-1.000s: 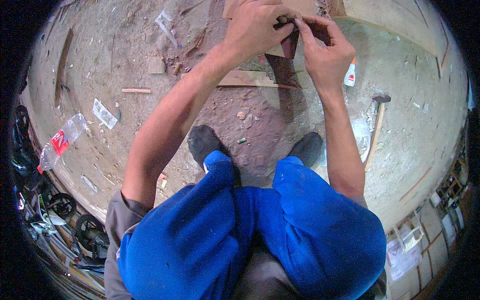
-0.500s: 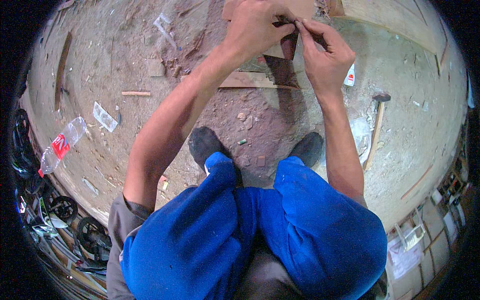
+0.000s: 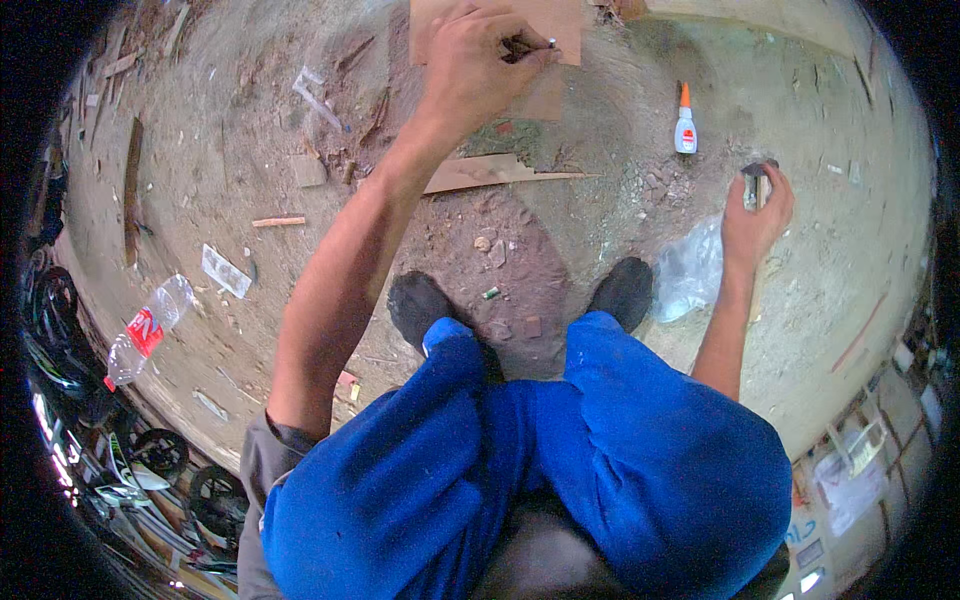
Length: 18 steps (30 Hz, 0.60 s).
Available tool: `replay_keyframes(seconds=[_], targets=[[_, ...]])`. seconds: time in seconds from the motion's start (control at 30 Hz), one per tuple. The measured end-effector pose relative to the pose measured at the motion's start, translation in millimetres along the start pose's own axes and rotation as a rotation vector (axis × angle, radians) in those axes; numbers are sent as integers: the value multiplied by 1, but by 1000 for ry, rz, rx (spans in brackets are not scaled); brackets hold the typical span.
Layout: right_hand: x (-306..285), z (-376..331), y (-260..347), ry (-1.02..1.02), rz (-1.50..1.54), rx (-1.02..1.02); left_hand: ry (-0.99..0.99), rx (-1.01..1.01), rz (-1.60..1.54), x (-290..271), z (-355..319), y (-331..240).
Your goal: The person assembles a small wooden box by applying glue to the edges of wooden pieces and securing them together using a hammer and small nails.
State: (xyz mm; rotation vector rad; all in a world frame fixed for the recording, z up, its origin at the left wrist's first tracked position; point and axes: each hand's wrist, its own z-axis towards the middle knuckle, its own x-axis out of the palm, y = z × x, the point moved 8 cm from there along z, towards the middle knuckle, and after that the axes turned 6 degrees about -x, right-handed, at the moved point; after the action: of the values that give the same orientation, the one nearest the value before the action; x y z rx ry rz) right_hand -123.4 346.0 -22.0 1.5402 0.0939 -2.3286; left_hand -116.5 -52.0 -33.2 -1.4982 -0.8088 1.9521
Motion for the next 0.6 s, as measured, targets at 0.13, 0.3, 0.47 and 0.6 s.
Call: replay_keyframes(seconds=[0.13,0.3,0.47,0.6], targets=[[6,-54,-100,285,-346,259,-42,-38,-27,4,-1,-1],[29,-79,-162,328,-236,359,-91,26,47,-1,-2,-7],[35,-76,-199,385,-92,447,-68,-37,37,6,-1,-9],[24,-55,-160,411,-74,436,-82,22,104,-4,-3,-15]])
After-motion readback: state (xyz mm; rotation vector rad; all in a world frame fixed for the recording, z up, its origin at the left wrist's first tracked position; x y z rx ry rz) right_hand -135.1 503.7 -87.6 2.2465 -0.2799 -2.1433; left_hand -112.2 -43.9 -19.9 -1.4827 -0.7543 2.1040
